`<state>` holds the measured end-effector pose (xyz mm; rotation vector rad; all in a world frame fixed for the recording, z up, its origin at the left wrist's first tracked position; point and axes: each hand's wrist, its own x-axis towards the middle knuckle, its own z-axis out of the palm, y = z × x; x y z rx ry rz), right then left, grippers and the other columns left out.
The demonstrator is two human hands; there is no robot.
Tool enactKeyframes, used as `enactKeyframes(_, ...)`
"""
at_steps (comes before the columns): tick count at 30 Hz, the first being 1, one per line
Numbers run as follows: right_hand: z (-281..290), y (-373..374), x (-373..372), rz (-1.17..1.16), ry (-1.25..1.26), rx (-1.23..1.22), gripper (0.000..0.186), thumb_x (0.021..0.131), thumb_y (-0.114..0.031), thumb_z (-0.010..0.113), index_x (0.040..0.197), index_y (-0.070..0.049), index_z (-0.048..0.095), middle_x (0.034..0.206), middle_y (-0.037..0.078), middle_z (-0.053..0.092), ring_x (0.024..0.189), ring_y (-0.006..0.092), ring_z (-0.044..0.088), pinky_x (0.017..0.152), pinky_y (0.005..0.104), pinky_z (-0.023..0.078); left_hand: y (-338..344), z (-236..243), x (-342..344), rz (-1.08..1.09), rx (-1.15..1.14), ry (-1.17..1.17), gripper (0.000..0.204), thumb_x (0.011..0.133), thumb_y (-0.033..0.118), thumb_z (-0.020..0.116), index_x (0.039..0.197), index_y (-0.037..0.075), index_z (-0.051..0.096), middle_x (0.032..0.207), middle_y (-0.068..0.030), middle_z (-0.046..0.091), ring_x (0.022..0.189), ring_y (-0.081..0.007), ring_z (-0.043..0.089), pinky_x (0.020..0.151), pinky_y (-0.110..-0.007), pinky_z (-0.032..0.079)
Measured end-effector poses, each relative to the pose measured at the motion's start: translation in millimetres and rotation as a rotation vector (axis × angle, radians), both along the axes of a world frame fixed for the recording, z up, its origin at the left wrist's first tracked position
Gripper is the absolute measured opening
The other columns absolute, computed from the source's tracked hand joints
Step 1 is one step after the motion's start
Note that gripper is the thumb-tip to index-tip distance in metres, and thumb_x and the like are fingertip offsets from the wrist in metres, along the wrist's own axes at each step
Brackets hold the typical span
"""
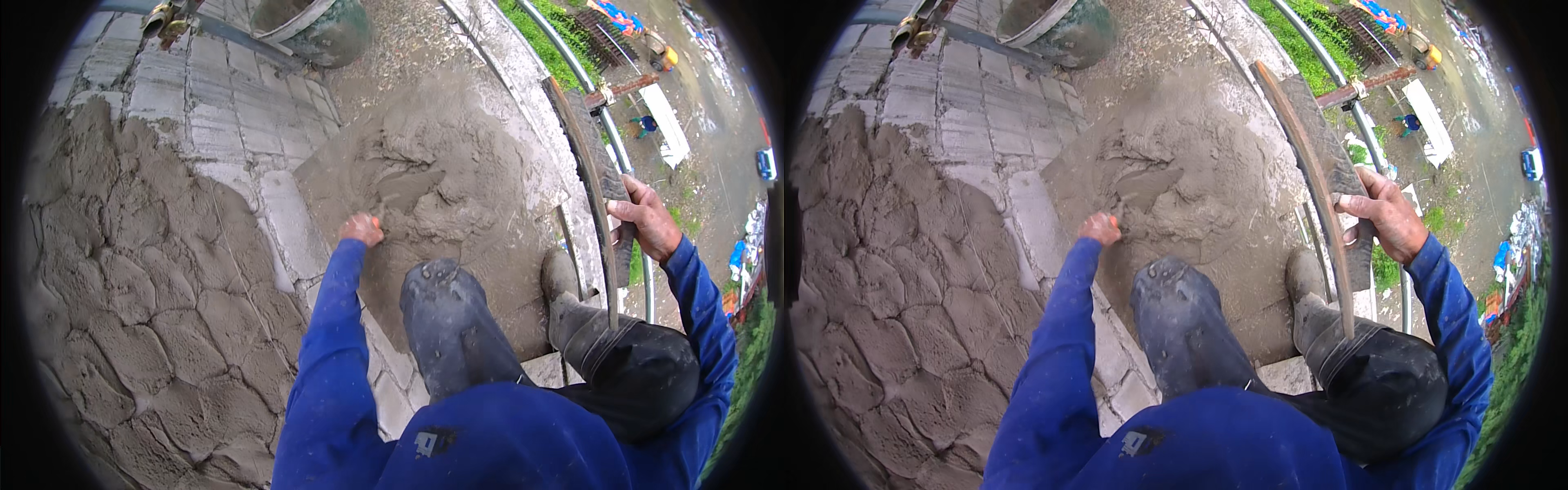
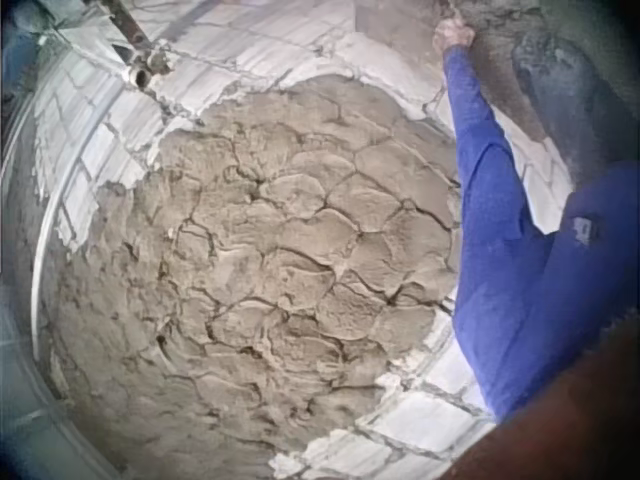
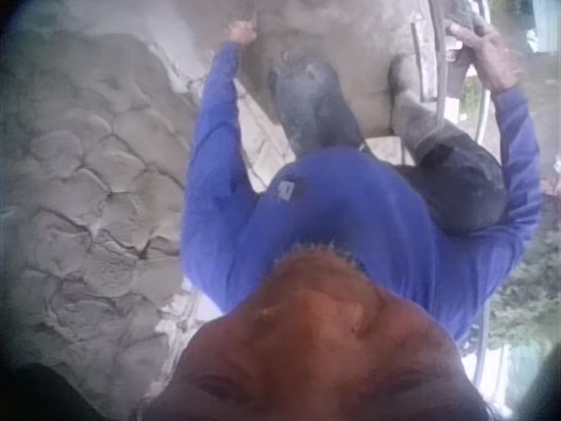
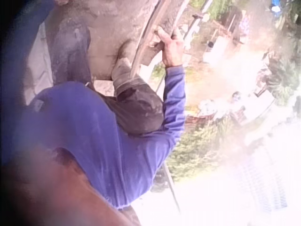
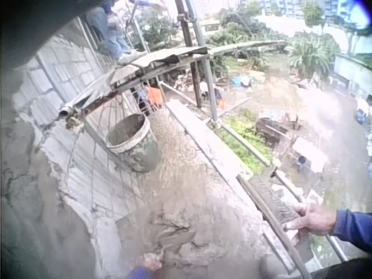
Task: The person scoops wet cement from a bucket onto a flat board and then applies it to a vertical wall using a trowel. The worker repeatedly smooths the surface and adds more material to cover the wall area.
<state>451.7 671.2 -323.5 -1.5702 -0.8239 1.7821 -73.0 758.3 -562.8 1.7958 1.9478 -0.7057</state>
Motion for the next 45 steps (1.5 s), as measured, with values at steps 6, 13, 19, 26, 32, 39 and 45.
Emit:
enactKeyframes(6,11,-27,28,-0.068,-0.065,0.02,0.05,0.084,-0.017,0.067,0.127,0.002,0.051,0.101,0.004,0.06,0.084,0.0092,0.061,0.055,0.0244,0.058,-69,21,-30,0.137,0.059,0.023,0.034,0.078,0.031,0.06,0.104,0.011,0.07,0.11,-0.0189,0.067,0.106,-0.0358,0.064,0.092,-0.046,0.05)
enactKeyframes(13,3,-36,45,-0.192,-0.079,0.06,0.049,0.086,-0.013,0.063,0.13,0.0,0.048,0.098,0.003,0.064,0.069,0.0072,0.064,0.054,0.0228,0.057,-28,-35,-155,0.577,0.105,-0.029,0.036,0.071,0.023,0.066,0.098,-0.001,0.069,0.103,-0.025,0.067,0.097,-0.0376,0.067,0.084,-0.045,0.053)
enactKeyframes(19,-2,-36,38,-0.198,-0.104,0.11,0.048,0.086,-0.012,0.062,0.13,0.002,0.049,0.1,0.003,0.065,0.07,0.0076,0.065,0.05,0.0242,0.057,23,-54,-42,0.11,0.038,-0.261,0.03,0.069,0.019,0.063,0.092,0.0,0.067,0.1,-0.0256,0.067,0.1,-0.0392,0.065,0.086,-0.046,0.052)
enactKeyframes(26,22,-5,4,-0.04,-0.019,0.073,0.048,0.085,-0.014,0.066,0.128,0.0,0.051,0.096,0.0,0.06,0.075,0.006,0.061,0.057,0.0242,0.059,-47,43,36,-0.133,0.069,-0.261,0.032,0.072,0.02,0.065,0.099,0.002,0.058,0.091,-0.0266,0.067,0.092,-0.0439,0.064,0.08,-0.052,0.051)
enactKeyframes(32,19,1,7,-0.016,-0.016,0.062,0.048,0.086,-0.012,0.066,0.13,-0.001,0.05,0.1,0.0,0.059,0.087,0.0066,0.06,0.057,0.0248,0.059,-53,121,35,-0.19,-0.014,-0.299,0.031,0.075,0.022,0.062,0.101,0.006,0.061,0.091,-0.0249,0.067,0.093,-0.0412,0.065,0.082,-0.052,0.051)
enactKeyframes(39,7,9,-14,0.052,0.038,0.043,0.055,0.086,-0.013,0.066,0.135,0.0,0.045,0.105,0.004,0.062,0.085,0.0092,0.063,0.056,0.0251,0.06,-12,4,0,-0.16,-0.165,-0.104,0.032,0.076,0.032,0.061,0.095,0.009,0.07,0.104,-0.0203,0.068,0.102,-0.0354,0.064,0.088,-0.047,0.051)
enactKeyframes(45,5,-15,9,-0.011,0.009,0.019,0.046,0.085,-0.012,0.067,0.126,0.002,0.051,0.096,0.003,0.061,0.078,0.0086,0.062,0.054,0.0253,0.06,-77,-16,-84,0.204,-0.088,0.065,0.039,0.077,0.033,0.062,0.104,0.006,0.069,0.111,-0.0226,0.066,0.105,-0.0368,0.064,0.089,-0.046,0.052)
